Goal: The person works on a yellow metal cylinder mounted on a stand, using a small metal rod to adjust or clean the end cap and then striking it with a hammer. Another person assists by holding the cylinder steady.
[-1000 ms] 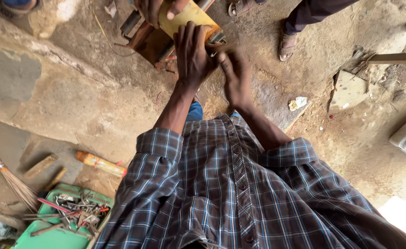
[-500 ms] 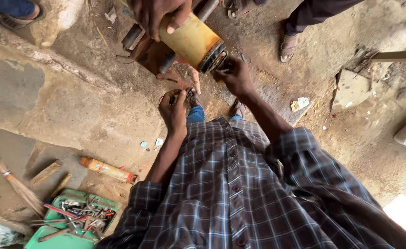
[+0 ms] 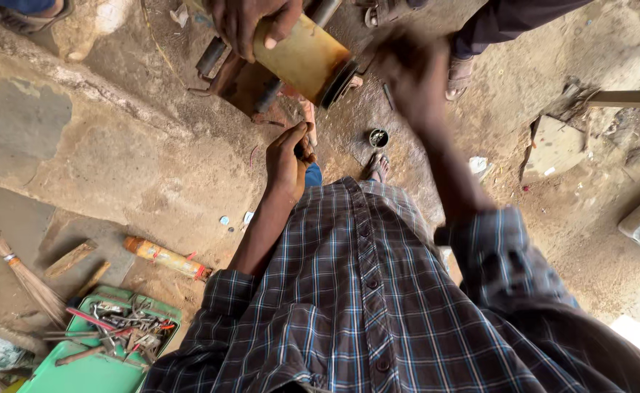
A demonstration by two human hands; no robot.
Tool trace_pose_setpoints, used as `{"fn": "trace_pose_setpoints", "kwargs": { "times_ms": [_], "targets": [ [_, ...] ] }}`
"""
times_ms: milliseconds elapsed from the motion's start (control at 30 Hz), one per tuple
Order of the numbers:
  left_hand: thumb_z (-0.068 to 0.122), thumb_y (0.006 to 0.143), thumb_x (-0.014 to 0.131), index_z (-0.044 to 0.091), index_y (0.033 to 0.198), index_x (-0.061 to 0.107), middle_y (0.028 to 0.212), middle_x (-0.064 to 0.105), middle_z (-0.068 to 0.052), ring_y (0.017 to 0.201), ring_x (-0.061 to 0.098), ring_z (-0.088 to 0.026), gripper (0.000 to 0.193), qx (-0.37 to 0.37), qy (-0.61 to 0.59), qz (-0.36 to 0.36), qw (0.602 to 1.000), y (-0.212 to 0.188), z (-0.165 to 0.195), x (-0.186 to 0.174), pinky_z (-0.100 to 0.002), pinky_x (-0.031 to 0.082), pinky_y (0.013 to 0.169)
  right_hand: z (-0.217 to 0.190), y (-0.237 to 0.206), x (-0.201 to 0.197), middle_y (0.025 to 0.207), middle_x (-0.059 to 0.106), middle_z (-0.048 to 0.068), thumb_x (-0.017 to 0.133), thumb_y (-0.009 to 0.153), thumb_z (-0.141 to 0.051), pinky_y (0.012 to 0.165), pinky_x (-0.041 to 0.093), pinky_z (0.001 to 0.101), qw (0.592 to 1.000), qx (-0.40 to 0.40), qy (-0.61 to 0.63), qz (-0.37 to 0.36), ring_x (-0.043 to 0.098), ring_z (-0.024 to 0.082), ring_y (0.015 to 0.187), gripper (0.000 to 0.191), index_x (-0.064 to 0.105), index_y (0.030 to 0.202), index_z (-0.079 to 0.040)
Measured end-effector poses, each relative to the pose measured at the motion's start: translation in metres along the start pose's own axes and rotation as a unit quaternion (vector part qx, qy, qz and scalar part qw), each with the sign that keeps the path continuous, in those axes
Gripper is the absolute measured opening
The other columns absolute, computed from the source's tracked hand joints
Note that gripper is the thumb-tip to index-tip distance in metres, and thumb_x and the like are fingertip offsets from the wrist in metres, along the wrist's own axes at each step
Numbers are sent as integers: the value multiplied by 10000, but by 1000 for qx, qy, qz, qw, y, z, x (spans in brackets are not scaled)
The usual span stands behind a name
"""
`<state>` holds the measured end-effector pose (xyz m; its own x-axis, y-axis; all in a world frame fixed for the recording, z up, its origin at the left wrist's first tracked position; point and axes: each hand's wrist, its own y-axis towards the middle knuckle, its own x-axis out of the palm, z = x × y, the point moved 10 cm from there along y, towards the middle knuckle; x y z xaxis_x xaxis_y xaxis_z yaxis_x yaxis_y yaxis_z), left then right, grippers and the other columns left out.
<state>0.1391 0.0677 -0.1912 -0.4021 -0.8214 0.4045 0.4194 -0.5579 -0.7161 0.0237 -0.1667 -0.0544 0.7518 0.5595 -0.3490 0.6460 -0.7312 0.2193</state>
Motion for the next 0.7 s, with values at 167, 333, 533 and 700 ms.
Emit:
{"fn": "trace_pose_setpoints", "kwargs": {
  "times_ms": [167,333,533,700],
  "targets": [
    [236,970,701,2,1082,732,749,558,-1,639,507,-114,262,-3,8,2,1000,5,3,14,-305,460,589,-23,-74,75,1108,736,144,695,962,32,1001,581,394,977,98,108,-154,725,233,1094,167,702,1129,22],
    [230,939,672,47,1072,722,822,641,-7,687,547,-107,232,-11,17,29,999,5,0,9,-296,473,590,72,-85,79,1203,723,124,603,977,-34,904,590,366,883,355,288,-111,695,216,993,350,594,1326,-4],
    [211,971,709,25,983,712,706,509,9,603,466,-112,187,0,-10,22,1000,8,-8,0,-296,429,558,84,-86,79,1061,694,156,771,896,-103,774,622,339,852,420,289,-119,696,199,831,403,522,1197,0],
    [205,986,709,37,940,671,697,488,23,598,460,-105,178,30,-35,5,999,12,-2,2,-311,443,563,111,-74,80,956,740,140,796,921,-133,708,619,353,906,390,124,-112,697,203,755,250,632,1038,14]
  ]
}}
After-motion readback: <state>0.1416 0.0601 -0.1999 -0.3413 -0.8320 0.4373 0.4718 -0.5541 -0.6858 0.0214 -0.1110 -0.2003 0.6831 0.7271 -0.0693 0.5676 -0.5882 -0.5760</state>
